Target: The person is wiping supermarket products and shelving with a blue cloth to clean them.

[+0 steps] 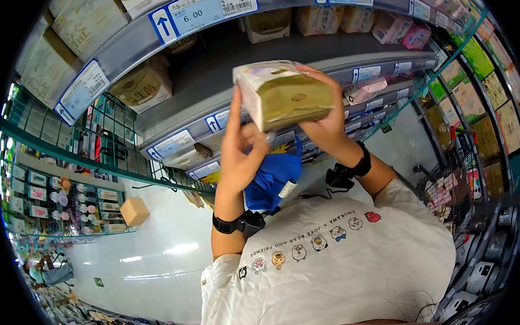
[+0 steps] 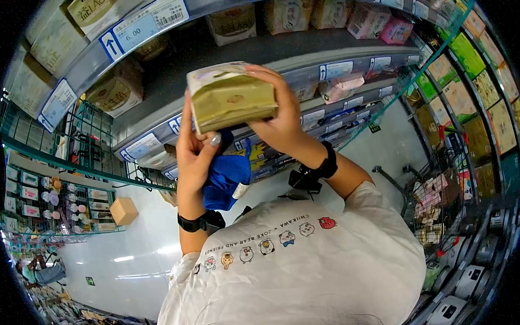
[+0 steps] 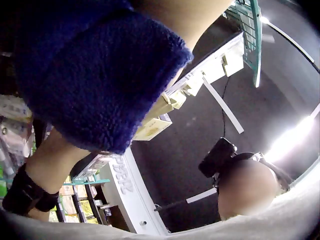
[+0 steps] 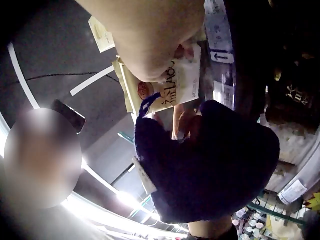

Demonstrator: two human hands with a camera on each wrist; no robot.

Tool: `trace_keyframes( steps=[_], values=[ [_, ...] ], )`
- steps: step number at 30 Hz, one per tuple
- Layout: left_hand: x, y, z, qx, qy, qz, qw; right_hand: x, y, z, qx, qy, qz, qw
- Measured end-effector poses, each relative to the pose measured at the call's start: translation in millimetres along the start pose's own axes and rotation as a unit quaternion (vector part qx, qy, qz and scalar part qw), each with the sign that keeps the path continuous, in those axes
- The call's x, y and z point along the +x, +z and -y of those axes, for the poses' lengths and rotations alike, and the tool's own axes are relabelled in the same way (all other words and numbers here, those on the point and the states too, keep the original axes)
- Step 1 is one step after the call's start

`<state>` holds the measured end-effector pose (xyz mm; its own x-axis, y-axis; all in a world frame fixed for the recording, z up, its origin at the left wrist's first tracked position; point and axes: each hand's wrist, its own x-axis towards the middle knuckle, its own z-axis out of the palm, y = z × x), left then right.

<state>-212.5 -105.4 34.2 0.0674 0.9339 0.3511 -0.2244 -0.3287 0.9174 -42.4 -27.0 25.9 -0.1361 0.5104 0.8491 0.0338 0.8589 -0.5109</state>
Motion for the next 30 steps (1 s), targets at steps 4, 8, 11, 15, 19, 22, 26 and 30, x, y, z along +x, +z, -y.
trace_keyframes(
  steps=[4, 8, 11, 15, 19, 22, 26, 30],
  values=[
    [-7.8, -17.0, -4.0, 0.019, 0.02, -0.069, 0.997, 19.4, 24.1, 11.8, 0.036, 0.03, 0.048, 0.998],
    [-19.3, -38.6, -27.6, 0.04, 0.038, -0.178, 0.983, 41.5, 62.7, 16.9, 0.075, 0.042, 0.099, 0.991],
    [-30.4, -56.9, -37.5, 0.052, 0.096, -0.201, 0.974, 56.3, 97.8, 25.8, 0.103, 0.044, 0.122, 0.986],
    [-30.8, -77.6, -48.2, 0.058, 0.088, -0.246, 0.964, 68.6, 144.6, 14.8, 0.072, 0.094, 0.164, 0.979],
    [-27.6, -104.6, -45.4, 0.077, 0.083, -0.232, 0.966, 73.2, 173.1, 9.7, -0.024, 0.131, 0.228, 0.965],
    [-23.5, -113.9, -46.6, 0.141, 0.049, -0.24, 0.959, 74.4, 185.6, 13.3, -0.073, 0.127, 0.246, 0.958],
    [-28.5, -118.6, -49.3, 0.142, 0.053, -0.193, 0.969, 68.2, 196.5, 9.6, -0.062, 0.113, 0.165, 0.978],
    [-31.0, -124.8, -46.3, 0.134, 0.062, -0.174, 0.974, 61.0, 178.8, 34.4, -0.037, 0.105, 0.13, 0.985]
  ],
)
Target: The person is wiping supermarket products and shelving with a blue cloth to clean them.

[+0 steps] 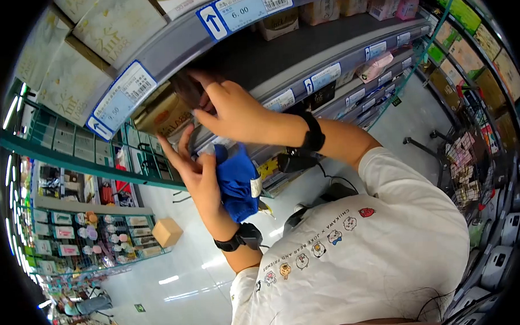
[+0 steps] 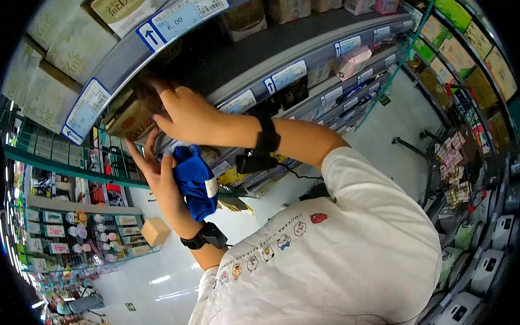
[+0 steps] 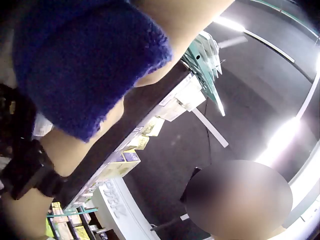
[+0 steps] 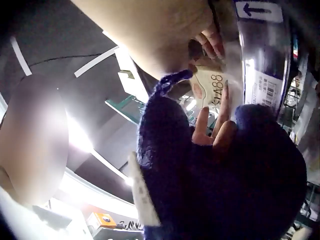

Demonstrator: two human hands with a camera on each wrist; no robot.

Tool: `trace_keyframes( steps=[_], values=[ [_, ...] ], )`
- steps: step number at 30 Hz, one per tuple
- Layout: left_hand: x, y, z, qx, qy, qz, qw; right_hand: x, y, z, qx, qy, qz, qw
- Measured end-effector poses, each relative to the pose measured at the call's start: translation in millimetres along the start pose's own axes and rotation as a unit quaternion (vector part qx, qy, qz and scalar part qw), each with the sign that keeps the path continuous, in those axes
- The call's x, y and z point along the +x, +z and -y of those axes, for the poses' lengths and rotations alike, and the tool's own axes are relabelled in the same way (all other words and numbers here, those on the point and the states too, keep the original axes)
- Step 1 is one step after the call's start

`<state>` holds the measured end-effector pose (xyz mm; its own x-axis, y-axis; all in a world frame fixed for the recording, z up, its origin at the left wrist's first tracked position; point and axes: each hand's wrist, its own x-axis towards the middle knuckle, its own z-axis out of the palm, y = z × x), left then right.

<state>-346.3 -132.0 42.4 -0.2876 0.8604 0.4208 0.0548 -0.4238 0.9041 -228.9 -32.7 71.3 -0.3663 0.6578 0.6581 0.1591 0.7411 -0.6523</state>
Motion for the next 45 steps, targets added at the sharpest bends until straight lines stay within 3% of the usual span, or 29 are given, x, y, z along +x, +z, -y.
trace_keyframes(
  steps=[3, 7, 10, 13, 16, 17, 19, 22, 26, 28, 29, 31, 35, 40, 44, 45],
  values=[
    [-6.7, 10.8, -5.5, -0.048, 0.023, -0.02, 0.998, -18.8, -16.5, 8.0, -0.004, -0.111, -0.053, 0.992],
    [-20.4, 33.0, 3.8, -0.117, 0.027, 0.011, 0.993, -62.2, -60.2, 5.2, 0.023, -0.141, 0.008, 0.99],
    [-24.9, 67.2, 10.8, -0.122, 0.038, 0.051, 0.991, -110.8, -92.7, -7.4, 0.045, -0.086, 0.073, 0.993],
    [-34.5, 122.2, 25.7, -0.117, 0.007, 0.049, 0.992, -174.7, -119.7, -31.0, 0.096, 0.015, 0.055, 0.994],
    [-52.8, 197.3, 44.2, -0.132, -0.056, 0.072, 0.987, -239.2, -160.0, -44.6, 0.254, 0.18, -0.014, 0.95],
    [-59.3, 222.5, 52.0, -0.076, -0.015, 0.093, 0.993, -258.5, -177.5, -47.3, 0.237, 0.191, -0.039, 0.952],
    [-80.0, 273.3, 62.6, -0.073, -0.05, 0.124, 0.988, -294.2, -214.0, -47.9, 0.203, 0.215, -0.089, 0.951],
    [-117.3, 348.6, 65.2, -0.064, -0.063, 0.2, 0.976, -336.1, -264.6, -31.4, 0.037, 0.237, -0.133, 0.962],
    [-176.0, 445.4, 64.4, -0.178, -0.153, 0.362, 0.902, -401.5, -332.1, -18.0, 0.122, 0.398, -0.32, 0.851],
    [-206.0, 487.7, 72.5, -0.242, -0.202, 0.427, 0.847, -441.2, -360.9, -28.6, 0.12, 0.379, -0.441, 0.805],
    [-219.8, 505.0, 88.5, -0.232, -0.226, 0.467, 0.823, -453.5, -376.7, -25.5, 0.151, 0.37, -0.501, 0.768],
    [-249.8, 536.1, 88.4, -0.177, -0.195, 0.516, 0.815, -466.4, -400.1, -12.0, 0.233, 0.337, -0.621, 0.668],
    [-302.5, 583.5, 93.4, -0.164, -0.178, 0.616, 0.75, -514.6, -431.8, -4.1, 0.31, 0.294, -0.692, 0.582],
    [-353.3, 645.6, 106.2, -0.139, -0.143, 0.706, 0.679, -556.0, -456.9, 10.6, 0.301, 0.251, -0.753, 0.529],
    [-378.5, 706.6, 119.4, -0.159, -0.11, 0.729, 0.657, -568.7, -499.7, 6.0, 0.32, 0.194, -0.772, 0.514],
    [-381.1, 720.3, 119.2, -0.158, -0.133, 0.702, 0.682, -572.9, -509.7, -5.4, 0.313, 0.202, -0.759, 0.534]
  ],
)
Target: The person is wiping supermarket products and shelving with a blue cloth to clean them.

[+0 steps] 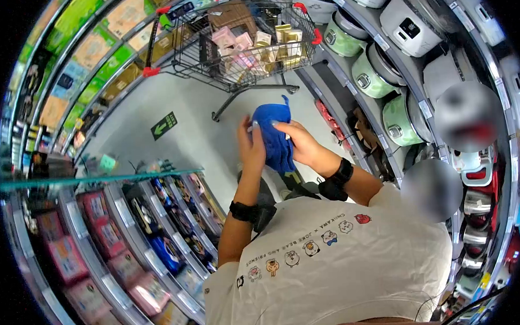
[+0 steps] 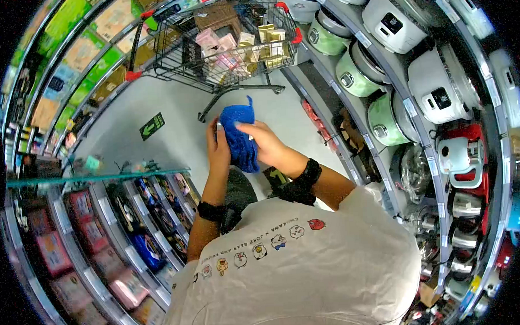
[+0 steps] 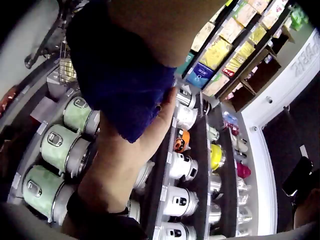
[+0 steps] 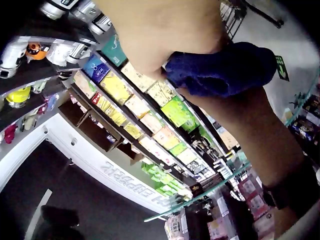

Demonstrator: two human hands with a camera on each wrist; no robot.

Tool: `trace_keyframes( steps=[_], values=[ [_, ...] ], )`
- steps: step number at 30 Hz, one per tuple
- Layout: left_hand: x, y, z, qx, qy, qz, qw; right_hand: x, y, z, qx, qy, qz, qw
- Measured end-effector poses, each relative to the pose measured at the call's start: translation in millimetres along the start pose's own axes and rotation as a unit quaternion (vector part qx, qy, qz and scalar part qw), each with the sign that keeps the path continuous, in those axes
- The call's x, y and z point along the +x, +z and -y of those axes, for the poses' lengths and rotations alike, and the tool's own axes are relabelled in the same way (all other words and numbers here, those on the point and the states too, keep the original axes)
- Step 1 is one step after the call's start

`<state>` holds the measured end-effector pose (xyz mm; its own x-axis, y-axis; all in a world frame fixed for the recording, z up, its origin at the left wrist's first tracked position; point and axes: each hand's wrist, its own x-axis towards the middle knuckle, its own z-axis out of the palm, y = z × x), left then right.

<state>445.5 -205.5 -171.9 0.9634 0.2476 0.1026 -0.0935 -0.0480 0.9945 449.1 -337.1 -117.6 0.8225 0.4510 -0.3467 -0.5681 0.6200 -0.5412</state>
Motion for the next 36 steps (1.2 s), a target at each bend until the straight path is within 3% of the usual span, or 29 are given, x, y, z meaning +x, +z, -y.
trace_keyframes(
  steps=[3, 5, 7, 9, 10, 13, 16, 19, 20, 25, 27, 29, 30, 33, 34, 35, 36],
  values=[
    [54.8, -23.7, 40.0, -0.176, -0.208, 0.005, 0.962, 31.1, 29.7, 2.2, -0.149, -0.011, 0.097, 0.984],
    [85.5, -45.4, 8.8, -0.354, -0.351, 0.048, 0.865, 55.4, 47.4, 2.7, -0.314, -0.044, 0.134, 0.939],
    [112.7, -67.1, 15.5, -0.43, -0.348, 0.06, 0.831, 90.4, 50.8, -1.3, -0.398, -0.088, 0.169, 0.898],
    [145.7, -85.4, 28.2, -0.449, -0.404, 0.053, 0.795, 114.7, 57.3, 1.3, -0.465, -0.125, 0.181, 0.857],
    [156.9, -89.3, 32.1, -0.456, -0.434, 0.051, 0.775, 127.3, 50.0, -0.4, -0.513, -0.133, 0.128, 0.838],
    [177.2, -91.2, 13.3, -0.436, -0.4, 0.133, 0.795, 155.2, 29.2, 6.7, -0.467, -0.08, 0.023, 0.88],
    [185.4, -80.6, 38.0, -0.396, -0.349, 0.243, 0.814, 160.9, 31.9, 31.0, -0.364, -0.094, -0.068, 0.924],
    [191.8, -58.7, 67.7, -0.324, -0.346, 0.295, 0.83, 163.8, 13.1, 50.1, -0.242, -0.108, -0.127, 0.956],
    [198.1, -53.0, 87.5, -0.359, -0.385, 0.333, 0.783, 162.0, 12.0, 61.5, -0.208, -0.098, -0.138, 0.963],
    [227.1, 0.3, 73.8, -0.372, -0.47, 0.341, 0.724, 162.2, -28.9, 112.7, -0.076, -0.027, -0.105, 0.991],
    [238.8, 28.6, 73.0, -0.364, -0.504, 0.332, 0.71, 167.5, -59.9, 131.9, -0.132, -0.042, -0.126, 0.982],
    [260.5, 64.4, 67.8, -0.344, -0.51, 0.325, 0.718, 181.4, -97.7, 155.1, -0.259, -0.086, -0.142, 0.951],
    [268.0, 80.0, 73.4, -0.286, -0.517, 0.299, 0.749, 188.1, -106.1, 164.0, -0.366, -0.142, -0.2, 0.898],
    [282.1, 118.0, 107.5, -0.28, -0.492, 0.304, 0.766, 202.4, -113.4, 199.4, -0.601, -0.136, -0.239, 0.751],
    [287.1, 132.3, 103.7, -0.239, -0.487, 0.264, 0.798, 204.4, -99.8, 211.8, -0.661, -0.095, -0.233, 0.707],
    [292.7, 143.3, 126.4, -0.241, -0.375, 0.294, 0.845, 217.5, -125.6, 200.6, -0.675, -0.247, -0.155, 0.678],
    [295.8, 149.4, 170.6, -0.24, -0.261, 0.319, 0.879, 222.1, -115.0, 212.8, -0.675, -0.312, -0.083, 0.663]
  ],
)
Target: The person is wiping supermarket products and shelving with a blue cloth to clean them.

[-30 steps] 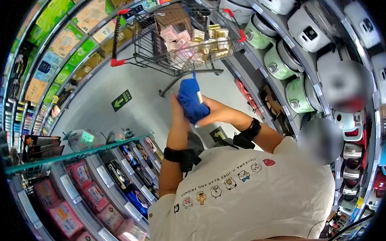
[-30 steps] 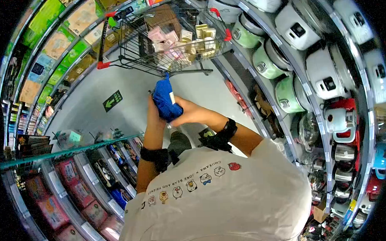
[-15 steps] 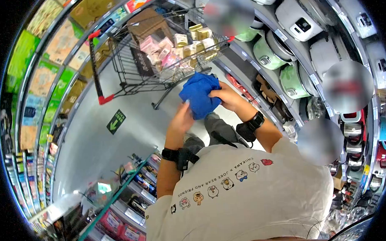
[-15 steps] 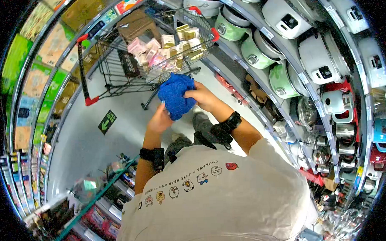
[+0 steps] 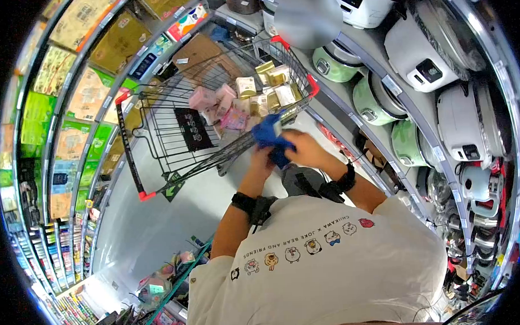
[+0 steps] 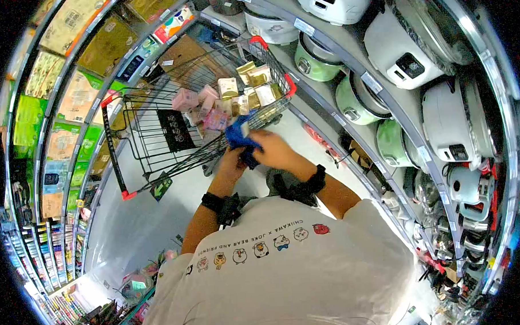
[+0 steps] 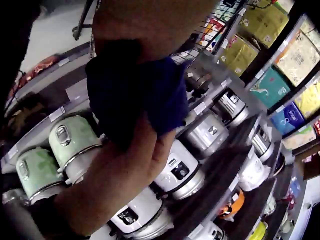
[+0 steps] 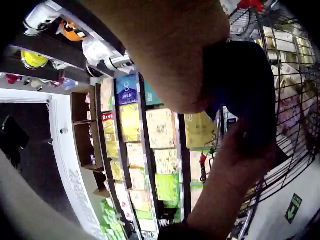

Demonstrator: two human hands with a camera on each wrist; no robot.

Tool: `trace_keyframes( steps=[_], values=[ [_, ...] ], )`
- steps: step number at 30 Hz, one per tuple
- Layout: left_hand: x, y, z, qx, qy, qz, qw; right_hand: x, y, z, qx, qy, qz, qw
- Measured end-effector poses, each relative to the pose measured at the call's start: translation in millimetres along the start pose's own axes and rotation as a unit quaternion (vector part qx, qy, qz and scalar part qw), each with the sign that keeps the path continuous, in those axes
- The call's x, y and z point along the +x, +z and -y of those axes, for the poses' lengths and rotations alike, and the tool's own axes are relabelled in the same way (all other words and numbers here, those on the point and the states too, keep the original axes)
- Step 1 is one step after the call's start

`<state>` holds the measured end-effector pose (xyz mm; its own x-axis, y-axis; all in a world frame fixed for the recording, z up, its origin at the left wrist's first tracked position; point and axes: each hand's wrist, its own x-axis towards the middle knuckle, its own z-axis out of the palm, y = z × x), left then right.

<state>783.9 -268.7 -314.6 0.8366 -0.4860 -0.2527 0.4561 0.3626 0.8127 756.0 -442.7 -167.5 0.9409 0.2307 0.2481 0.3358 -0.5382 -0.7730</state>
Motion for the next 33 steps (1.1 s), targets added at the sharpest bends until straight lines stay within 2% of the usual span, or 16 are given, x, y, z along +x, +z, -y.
trace_keyframes(
  steps=[1, 2, 4, 5, 6, 8, 11, 12, 15, 16, 19, 23, 25, 27, 30, 33],
  values=[
    [3.7, 9.7, -15.1, -0.125, -0.075, -0.043, 0.988, 11.3, -6.0, 8.0, 0.02, -0.095, 0.004, 0.995],
    [7.3, 18.9, -29.7, -0.252, -0.137, -0.106, 0.952, 12.2, -5.1, -0.2, -0.01, -0.095, 0.014, 0.995],
    [17.6, 23.3, -36.5, -0.262, -0.138, -0.097, 0.95, 18.7, -2.8, -15.0, -0.072, -0.101, 0.036, 0.992],
    [23.1, 24.9, -40.8, -0.267, -0.135, -0.091, 0.95, 23.5, -5.1, -22.0, 0.001, -0.029, 0.034, 0.999],
    [25.3, 32.4, -51.1, -0.259, -0.173, -0.169, 0.935, 32.1, -11.4, -23.0, 0.074, 0.045, 0.03, 0.996],
    [32.5, 34.1, -57.2, -0.256, -0.165, -0.139, 0.942, 46.7, -18.4, -29.4, 0.147, 0.144, 0.016, 0.978],
    [49.2, 23.3, -55.0, -0.253, -0.144, -0.125, 0.948, 62.4, 1.1, -68.0, 0.071, 0.114, -0.012, 0.991],
    [53.4, 28.6, -67.4, -0.245, -0.135, -0.141, 0.95, 67.1, 7.5, -78.4, 0.139, 0.19, 0.055, 0.97],
    [67.8, 11.6, -82.3, -0.22, -0.137, -0.136, 0.956, 84.4, 26.5, -112.5, 0.132, 0.168, 0.171, 0.962],
    [72.7, 2.0, -86.7, -0.21, -0.143, -0.125, 0.959, 91.3, 34.8, -119.0, 0.113, 0.159, 0.152, 0.969],
    [93.3, -19.6, -102.9, -0.229, -0.173, -0.152, 0.946, 130.1, 54.6, -129.6, 0.035, 0.242, 0.184, 0.952],
    [139.3, -89.0, -73.0, -0.248, -0.217, -0.201, 0.923, 163.9, 122.7, -199.0, -0.09, 0.261, 0.225, 0.934],
    [157.0, -147.1, -38.4, -0.239, -0.252, -0.218, 0.912, 202.3, 135.5, -199.2, 0.008, 0.364, 0.268, 0.892],
    [164.9, -186.0, -33.4, -0.24, -0.271, -0.314, 0.878, 204.9, 178.3, -248.3, 0.025, 0.364, 0.281, 0.888],
    [156.2, -226.6, -38.9, -0.274, -0.264, -0.4, 0.833, 231.7, 210.6, -260.8, 0.009, 0.357, 0.321, 0.877],
    [155.5, -276.4, 0.4, -0.339, -0.345, -0.409, 0.774, 208.6, 266.5, -323.3, 0.258, 0.432, 0.246, 0.829]
  ],
)
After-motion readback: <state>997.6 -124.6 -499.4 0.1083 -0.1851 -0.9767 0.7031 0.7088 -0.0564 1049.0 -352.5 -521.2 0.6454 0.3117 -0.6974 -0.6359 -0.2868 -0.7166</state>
